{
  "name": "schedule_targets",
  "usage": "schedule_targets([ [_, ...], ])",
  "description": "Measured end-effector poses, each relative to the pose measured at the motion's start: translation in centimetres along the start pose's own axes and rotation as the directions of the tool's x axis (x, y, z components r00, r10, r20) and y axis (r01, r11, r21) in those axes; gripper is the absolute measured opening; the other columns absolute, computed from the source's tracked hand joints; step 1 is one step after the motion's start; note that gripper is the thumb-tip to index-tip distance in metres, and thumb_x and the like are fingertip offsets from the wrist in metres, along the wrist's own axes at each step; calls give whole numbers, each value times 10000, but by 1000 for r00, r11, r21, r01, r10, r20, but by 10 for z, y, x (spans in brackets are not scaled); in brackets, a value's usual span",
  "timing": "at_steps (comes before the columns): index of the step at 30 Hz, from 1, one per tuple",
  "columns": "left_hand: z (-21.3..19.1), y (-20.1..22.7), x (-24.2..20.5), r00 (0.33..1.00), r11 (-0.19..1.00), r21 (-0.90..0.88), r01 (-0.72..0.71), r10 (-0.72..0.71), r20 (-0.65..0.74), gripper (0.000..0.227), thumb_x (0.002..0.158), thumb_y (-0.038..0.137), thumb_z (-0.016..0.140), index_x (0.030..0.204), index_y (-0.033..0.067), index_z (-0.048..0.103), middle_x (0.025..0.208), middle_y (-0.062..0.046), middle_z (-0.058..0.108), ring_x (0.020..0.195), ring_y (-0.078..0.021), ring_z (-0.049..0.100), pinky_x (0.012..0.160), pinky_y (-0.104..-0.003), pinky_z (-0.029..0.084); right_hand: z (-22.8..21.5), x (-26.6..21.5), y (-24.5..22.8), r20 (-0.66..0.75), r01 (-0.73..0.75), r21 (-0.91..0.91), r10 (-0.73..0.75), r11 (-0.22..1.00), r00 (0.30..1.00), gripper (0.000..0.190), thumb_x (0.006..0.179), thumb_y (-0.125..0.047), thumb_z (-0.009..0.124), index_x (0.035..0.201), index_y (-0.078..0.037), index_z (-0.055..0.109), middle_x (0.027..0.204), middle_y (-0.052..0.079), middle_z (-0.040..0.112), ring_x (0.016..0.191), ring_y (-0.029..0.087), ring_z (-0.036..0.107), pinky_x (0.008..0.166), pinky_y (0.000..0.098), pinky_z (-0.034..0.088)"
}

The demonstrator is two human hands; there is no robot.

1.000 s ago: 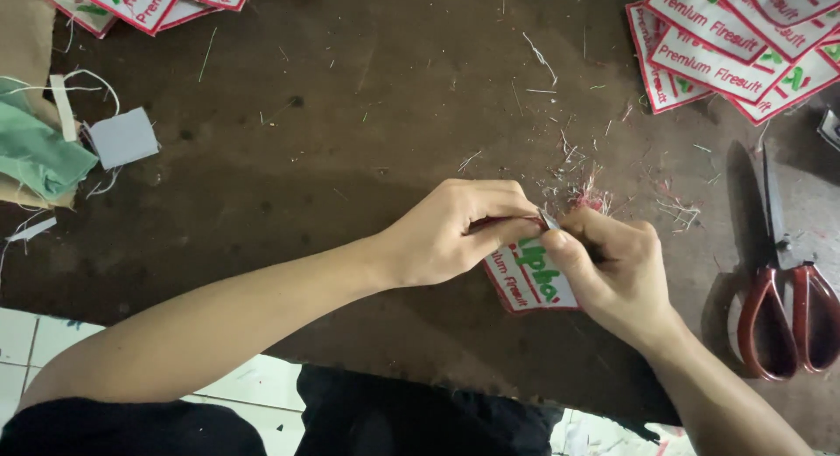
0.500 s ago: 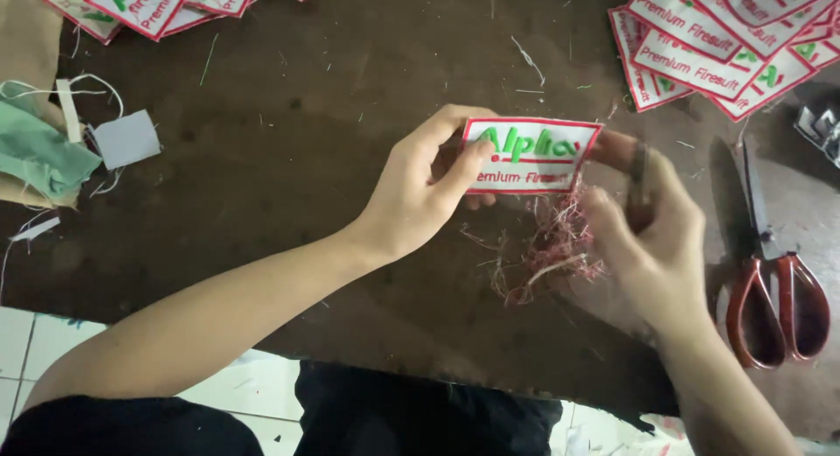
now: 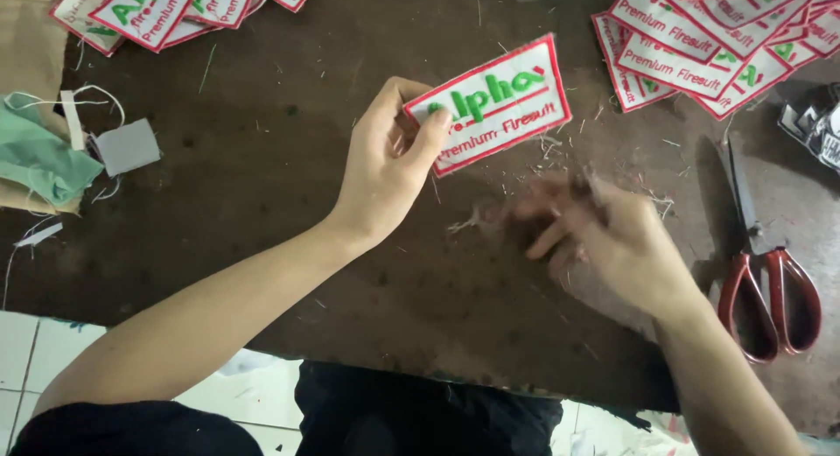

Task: Trimming loose threads from embroidered patches using small hand snips

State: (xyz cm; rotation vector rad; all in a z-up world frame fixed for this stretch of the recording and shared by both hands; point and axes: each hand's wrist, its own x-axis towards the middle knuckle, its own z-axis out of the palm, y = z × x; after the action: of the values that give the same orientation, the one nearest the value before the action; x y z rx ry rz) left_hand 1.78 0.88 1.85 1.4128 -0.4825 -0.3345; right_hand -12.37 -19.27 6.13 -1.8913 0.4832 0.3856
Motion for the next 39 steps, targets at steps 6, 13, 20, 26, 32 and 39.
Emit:
schedule_targets([
  [6,6,3,-10,978,999,18,51,-53,201,186,962,239,650,1011,90,550,950,-47,642,776,-116,642,600,-225,546,8,-1,-2,-389,305,89,-248,948,887,371,991,-180,567,1306,12,596,938,79,701,493,43,413,440,185,351],
  [13,7,10,-15,949,988,16,155,-153,275,238,949,312,612,987,95,521,975,-47,649,852,-139,696,625,-252,588,-7,-2,1,-584,167,-56,-168,984,794,282,1099,-181,623,840,-71,634,630,31,603,485,88,479,456,230,369],
  [20,9,6,-13,953,971,-139,194,-153,260,255,990,292,575,1038,72,456,856,-117,676,588,-174,661,526,-279,589,-7,1,4,-541,108,-297,-260,949,800,264,1042,-150,515,1227,-96,696,900,26,750,513,54,377,514,237,354],
  [26,16,1,-22,925,978,-68,199,-164,341,244,988,260,576,1083,63,468,1002,-134,636,659,-185,705,540,-250,616,-6,7,22,-455,217,-122,-249,969,855,182,1056,-181,637,903,-82,631,679,-31,530,616,56,435,576,239,346],
  [32,11,7,-19,944,976,-33,215,-199,262,263,976,334,564,1041,90,494,916,-58,622,635,-146,627,551,-257,546,-11,2,19,-560,286,-256,-383,923,735,109,1117,-75,510,1173,-17,583,800,49,556,684,124,537,658,266,437],
  [39,5,3,-16,958,989,-11,145,-137,250,342,986,370,566,1142,76,642,942,-18,681,725,-94,603,603,-233,508,5,-9,43,-220,359,-826,-834,436,507,456,1006,-271,792,1219,97,629,1008,198,678,824,257,606,750,386,527],
])
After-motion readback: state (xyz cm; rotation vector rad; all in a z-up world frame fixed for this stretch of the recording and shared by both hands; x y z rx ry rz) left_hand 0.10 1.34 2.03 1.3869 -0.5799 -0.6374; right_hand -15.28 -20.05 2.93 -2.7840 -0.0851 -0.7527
